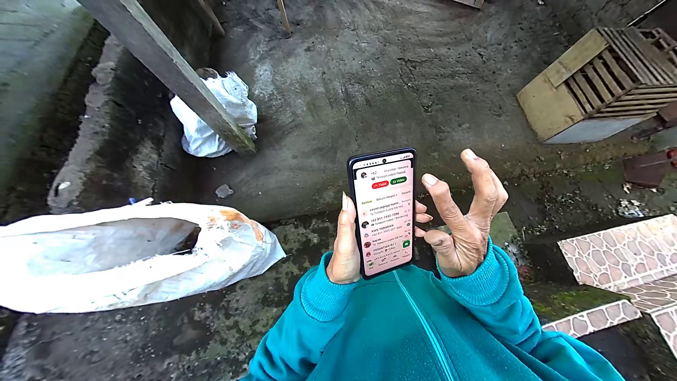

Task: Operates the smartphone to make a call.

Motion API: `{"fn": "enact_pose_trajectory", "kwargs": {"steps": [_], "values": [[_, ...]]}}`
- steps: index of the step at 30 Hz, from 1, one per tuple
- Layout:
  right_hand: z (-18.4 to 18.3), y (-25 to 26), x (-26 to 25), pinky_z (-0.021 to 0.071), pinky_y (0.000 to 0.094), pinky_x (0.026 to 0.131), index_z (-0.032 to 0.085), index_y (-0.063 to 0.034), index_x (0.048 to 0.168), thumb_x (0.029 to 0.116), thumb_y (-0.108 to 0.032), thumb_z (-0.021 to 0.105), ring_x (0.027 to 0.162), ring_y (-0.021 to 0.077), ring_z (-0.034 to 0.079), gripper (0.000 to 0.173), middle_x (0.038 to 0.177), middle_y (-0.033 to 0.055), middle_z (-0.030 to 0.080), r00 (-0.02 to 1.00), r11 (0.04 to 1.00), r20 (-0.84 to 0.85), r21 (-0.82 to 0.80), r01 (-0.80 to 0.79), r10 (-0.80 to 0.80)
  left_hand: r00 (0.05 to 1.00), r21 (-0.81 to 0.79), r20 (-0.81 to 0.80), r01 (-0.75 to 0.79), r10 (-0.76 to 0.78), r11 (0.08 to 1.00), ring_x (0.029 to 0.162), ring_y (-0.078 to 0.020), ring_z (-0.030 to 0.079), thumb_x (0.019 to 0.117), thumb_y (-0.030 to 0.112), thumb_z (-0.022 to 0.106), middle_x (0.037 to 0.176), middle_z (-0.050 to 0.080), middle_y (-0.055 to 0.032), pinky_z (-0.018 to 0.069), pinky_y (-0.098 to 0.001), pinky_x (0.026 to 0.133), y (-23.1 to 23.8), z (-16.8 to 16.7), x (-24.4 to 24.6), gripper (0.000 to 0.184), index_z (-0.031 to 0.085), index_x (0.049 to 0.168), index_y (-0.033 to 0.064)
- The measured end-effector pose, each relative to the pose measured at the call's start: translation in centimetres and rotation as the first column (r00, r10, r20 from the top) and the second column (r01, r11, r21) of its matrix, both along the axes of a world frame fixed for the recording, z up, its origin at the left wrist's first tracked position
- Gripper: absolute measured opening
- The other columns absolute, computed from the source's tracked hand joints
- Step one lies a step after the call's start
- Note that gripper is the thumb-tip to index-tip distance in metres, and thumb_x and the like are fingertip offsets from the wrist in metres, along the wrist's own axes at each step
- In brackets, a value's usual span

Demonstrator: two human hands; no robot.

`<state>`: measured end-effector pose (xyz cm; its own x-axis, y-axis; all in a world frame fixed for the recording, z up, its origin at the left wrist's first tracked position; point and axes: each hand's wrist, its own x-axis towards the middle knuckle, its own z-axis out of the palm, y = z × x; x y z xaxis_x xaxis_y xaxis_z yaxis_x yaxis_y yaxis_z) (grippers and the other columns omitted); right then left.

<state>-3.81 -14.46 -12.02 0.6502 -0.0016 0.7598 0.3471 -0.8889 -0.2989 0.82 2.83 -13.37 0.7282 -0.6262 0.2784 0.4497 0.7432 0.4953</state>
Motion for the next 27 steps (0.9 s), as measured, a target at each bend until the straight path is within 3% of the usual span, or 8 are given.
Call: {"fn": "enact_pose_trajectory", "kwargs": {"steps": [18,27], "values": [[-0.6,-2.0,-1.7,0.0184,0.0429,0.124,0.057,-0.0271,0.146,0.1063,-0.062,0.027,0.152,0.0239,0.028,0.061,0.16,0.0073,0.04,0.997,0.996,0.008,0.032,0.078,-0.079,0.993,-0.022,-0.028,0.111,-0.112,0.994,0.118,-0.0363,0.065,0.0921,0.075,0.044,0.128,0.065,-0.0232,0.0529,-0.0492,0.101,-1.0,-0.8,-0.5,0.083,0.057,0.137,0.0068],[-1.1,-2.5,-2.0,0.0207,0.0423,0.122,0.06,-0.0235,0.143,0.1067,-0.062,0.023,0.149,0.0262,0.032,0.065,0.157,0.0118,0.043,0.991,0.991,-0.013,0.037,0.132,-0.131,0.99,-0.026,-0.028,0.14,-0.141,0.99,0.118,-0.0349,0.065,0.0906,0.076,0.046,0.128,0.065,-0.0216,0.0532,-0.048,0.101,-1.1,-0.9,-0.1,0.084,0.057,0.138,0.0082]]}}
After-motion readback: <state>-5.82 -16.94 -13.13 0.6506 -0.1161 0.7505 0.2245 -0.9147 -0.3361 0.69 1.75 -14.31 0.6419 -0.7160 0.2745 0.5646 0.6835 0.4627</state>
